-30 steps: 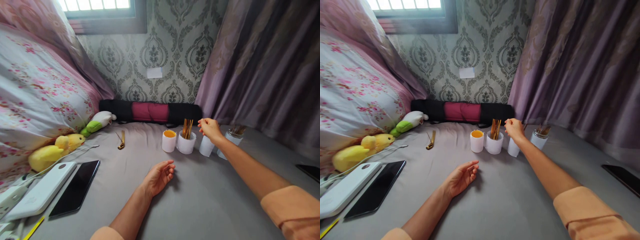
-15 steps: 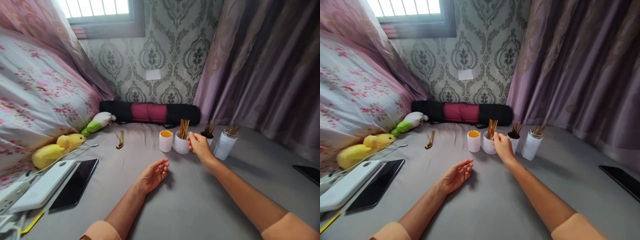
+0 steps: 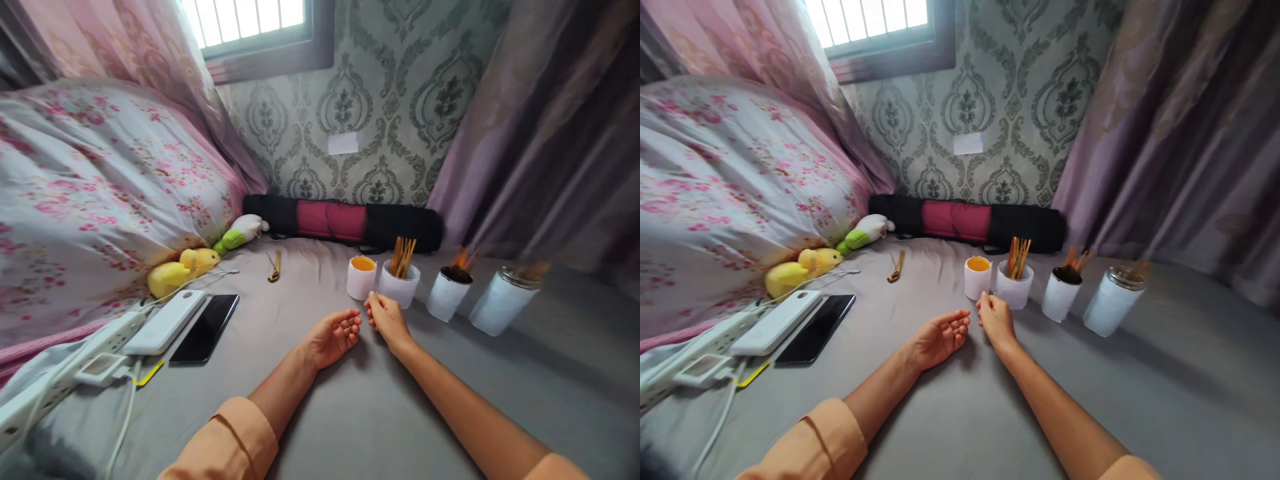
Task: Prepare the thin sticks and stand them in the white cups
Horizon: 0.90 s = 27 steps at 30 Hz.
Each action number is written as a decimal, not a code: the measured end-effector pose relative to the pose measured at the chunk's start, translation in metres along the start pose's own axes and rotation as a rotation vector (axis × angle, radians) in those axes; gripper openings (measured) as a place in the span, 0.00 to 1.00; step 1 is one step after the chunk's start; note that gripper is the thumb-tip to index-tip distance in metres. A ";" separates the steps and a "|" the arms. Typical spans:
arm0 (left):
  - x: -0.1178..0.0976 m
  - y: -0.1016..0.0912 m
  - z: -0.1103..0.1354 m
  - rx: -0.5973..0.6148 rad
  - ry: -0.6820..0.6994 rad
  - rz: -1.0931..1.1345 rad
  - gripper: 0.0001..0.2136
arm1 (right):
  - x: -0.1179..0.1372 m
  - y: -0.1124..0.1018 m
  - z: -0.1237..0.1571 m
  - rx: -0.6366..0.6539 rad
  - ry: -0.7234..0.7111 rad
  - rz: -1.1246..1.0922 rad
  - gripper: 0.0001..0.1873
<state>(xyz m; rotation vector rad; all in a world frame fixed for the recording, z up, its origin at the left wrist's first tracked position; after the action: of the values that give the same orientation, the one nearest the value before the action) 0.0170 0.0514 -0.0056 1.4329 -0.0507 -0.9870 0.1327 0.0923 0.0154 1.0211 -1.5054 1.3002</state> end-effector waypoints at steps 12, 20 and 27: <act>-0.021 -0.012 -0.002 -0.080 0.113 -0.053 0.06 | -0.009 0.004 0.003 -0.020 -0.138 0.079 0.25; -0.061 -0.033 -0.008 -0.309 0.207 -0.315 0.03 | -0.008 0.002 0.004 -0.031 -0.126 0.112 0.24; -0.121 -0.061 -0.002 -0.525 0.309 -0.661 0.03 | -0.009 0.002 0.002 -0.042 -0.158 0.160 0.24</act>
<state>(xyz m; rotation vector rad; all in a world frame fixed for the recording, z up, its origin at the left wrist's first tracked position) -0.0899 0.1344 0.0062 1.0988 0.8956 -1.1755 0.1335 0.0912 0.0059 1.0129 -1.7574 1.3165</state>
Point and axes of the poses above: each hand's wrist, its own z-axis away from the middle knuckle, its own y-axis out of the palm, x = y × z, the point moved 7 cm from there along -z, towards the middle knuckle, and after that the axes turned 4 degrees about x, right-handed, at the moved point
